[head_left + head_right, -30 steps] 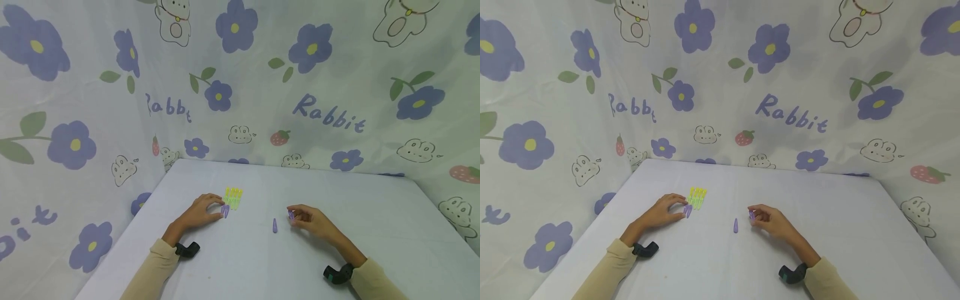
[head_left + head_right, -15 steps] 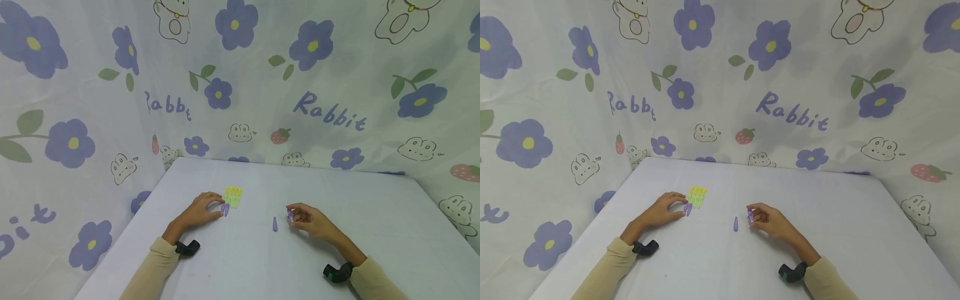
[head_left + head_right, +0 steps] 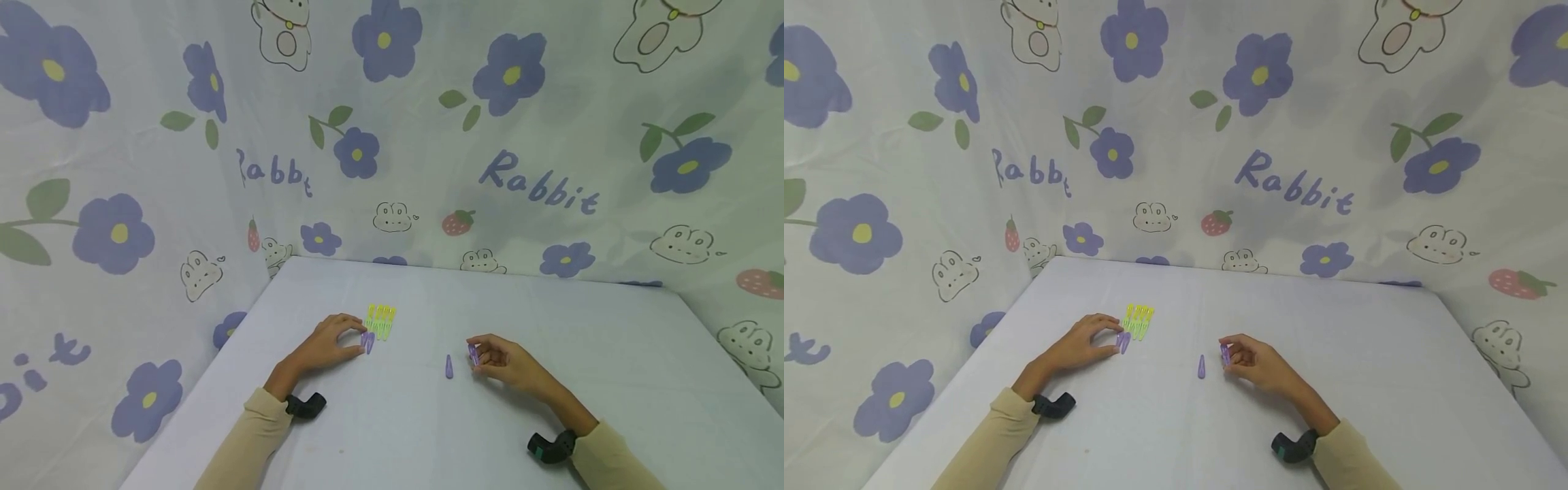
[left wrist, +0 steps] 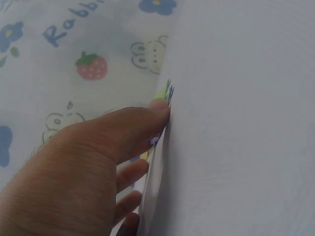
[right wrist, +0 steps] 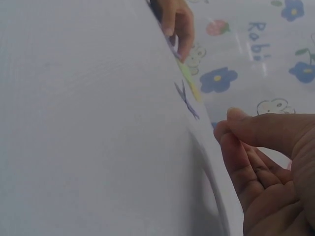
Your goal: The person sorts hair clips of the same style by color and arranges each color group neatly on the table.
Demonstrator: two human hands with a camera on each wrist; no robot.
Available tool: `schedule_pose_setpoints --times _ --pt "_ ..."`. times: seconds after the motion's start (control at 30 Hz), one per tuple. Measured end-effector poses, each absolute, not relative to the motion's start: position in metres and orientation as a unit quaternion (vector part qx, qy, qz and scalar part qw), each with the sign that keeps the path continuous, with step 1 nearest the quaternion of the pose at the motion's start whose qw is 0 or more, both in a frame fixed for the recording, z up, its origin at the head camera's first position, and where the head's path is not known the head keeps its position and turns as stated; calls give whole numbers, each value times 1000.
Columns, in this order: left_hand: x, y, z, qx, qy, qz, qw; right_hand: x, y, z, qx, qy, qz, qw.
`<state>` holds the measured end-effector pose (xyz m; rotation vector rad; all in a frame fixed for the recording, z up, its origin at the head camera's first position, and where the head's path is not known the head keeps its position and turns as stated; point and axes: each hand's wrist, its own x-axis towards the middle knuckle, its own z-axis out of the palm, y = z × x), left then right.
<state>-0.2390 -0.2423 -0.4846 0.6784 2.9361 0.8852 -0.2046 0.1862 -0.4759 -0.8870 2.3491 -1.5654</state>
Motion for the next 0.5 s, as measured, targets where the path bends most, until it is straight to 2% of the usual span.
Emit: schedule_pose_setpoints --times 0.5 --pt "-239 -243 -485 220 935 278 -4 -206 187 -477 -312 778 -536 100"
